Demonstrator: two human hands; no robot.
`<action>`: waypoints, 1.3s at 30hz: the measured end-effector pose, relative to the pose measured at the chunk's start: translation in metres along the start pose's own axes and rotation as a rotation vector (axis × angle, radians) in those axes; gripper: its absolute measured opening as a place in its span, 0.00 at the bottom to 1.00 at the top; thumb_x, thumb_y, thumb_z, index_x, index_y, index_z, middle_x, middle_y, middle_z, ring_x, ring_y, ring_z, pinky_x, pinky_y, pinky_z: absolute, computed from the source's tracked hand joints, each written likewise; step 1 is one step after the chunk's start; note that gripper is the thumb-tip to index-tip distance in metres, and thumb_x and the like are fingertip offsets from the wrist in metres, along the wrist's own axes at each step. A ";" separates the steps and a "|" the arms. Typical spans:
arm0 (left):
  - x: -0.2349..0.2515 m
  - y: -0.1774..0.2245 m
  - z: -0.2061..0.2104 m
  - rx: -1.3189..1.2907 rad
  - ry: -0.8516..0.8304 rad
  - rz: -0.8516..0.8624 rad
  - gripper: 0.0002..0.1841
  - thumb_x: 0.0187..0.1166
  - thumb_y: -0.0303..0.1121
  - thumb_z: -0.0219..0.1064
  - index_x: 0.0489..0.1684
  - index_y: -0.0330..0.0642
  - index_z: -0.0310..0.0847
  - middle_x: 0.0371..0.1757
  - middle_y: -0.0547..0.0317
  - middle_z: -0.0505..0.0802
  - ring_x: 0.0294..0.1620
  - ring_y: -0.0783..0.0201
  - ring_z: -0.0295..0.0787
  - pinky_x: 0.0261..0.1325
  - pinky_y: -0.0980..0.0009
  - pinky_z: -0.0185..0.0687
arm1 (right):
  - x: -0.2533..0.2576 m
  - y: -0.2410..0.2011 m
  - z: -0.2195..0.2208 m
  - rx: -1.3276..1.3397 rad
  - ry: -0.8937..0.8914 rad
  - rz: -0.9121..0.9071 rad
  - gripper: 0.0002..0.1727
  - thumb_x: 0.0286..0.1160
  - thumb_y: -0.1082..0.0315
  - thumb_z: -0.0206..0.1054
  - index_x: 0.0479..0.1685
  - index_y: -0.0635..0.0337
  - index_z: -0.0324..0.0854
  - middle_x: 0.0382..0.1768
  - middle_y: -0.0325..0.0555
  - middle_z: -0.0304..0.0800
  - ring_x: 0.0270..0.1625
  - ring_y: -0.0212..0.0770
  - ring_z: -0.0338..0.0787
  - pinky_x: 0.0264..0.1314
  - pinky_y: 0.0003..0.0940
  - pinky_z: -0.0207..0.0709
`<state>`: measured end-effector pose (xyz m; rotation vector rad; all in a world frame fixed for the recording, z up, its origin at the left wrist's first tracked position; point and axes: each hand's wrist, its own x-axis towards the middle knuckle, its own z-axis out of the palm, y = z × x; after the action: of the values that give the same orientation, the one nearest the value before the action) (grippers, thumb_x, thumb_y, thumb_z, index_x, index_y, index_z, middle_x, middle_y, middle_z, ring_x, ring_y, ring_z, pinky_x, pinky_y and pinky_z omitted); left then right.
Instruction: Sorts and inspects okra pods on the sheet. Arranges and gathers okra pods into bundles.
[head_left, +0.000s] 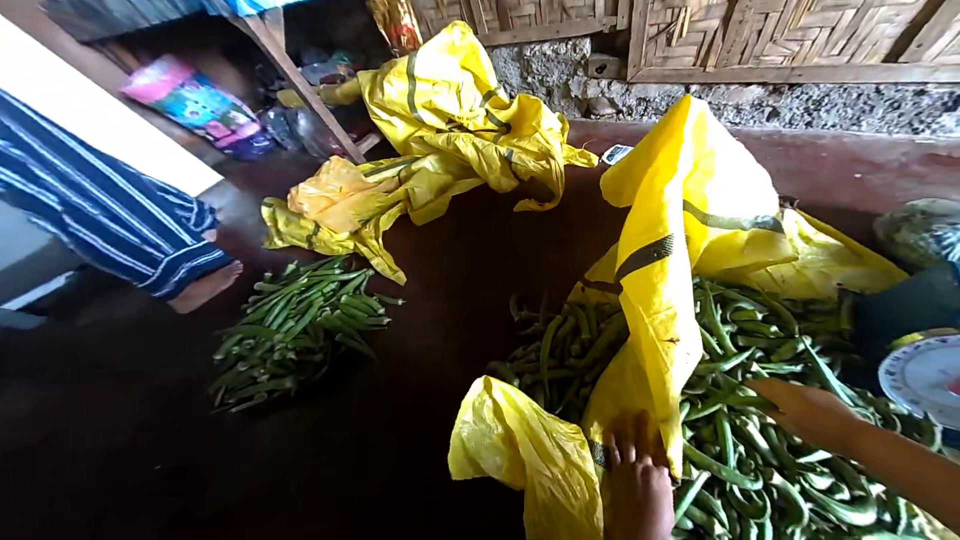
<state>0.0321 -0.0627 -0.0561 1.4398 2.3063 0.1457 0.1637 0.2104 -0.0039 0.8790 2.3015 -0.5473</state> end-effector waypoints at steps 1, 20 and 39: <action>-0.001 -0.001 0.001 0.012 0.021 0.003 0.12 0.80 0.40 0.67 0.47 0.48 0.97 0.93 0.53 0.65 0.94 0.36 0.51 0.89 0.30 0.43 | -0.004 -0.004 -0.003 0.013 0.087 0.005 0.23 0.87 0.60 0.60 0.78 0.52 0.77 0.71 0.58 0.84 0.68 0.66 0.86 0.66 0.71 0.76; -0.086 -0.136 -0.017 -0.117 0.164 -0.722 0.32 0.84 0.32 0.59 0.90 0.37 0.62 0.90 0.31 0.65 0.90 0.31 0.59 0.90 0.38 0.52 | 0.029 -0.102 -0.004 0.332 0.139 -0.029 0.31 0.89 0.64 0.56 0.91 0.35 0.63 0.87 0.47 0.67 0.78 0.63 0.79 0.73 0.71 0.72; 0.080 -0.094 -0.082 -0.016 0.083 -0.218 0.17 0.86 0.41 0.63 0.61 0.45 0.91 0.85 0.50 0.78 0.91 0.43 0.59 0.93 0.42 0.43 | 0.006 -0.099 0.045 0.775 0.521 0.060 0.23 0.88 0.63 0.60 0.78 0.60 0.77 0.70 0.60 0.86 0.70 0.59 0.87 0.76 0.59 0.74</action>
<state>-0.1092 -0.0252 -0.0335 1.1854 2.5046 0.1615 0.1080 0.1195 -0.0249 1.5949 2.5077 -1.3664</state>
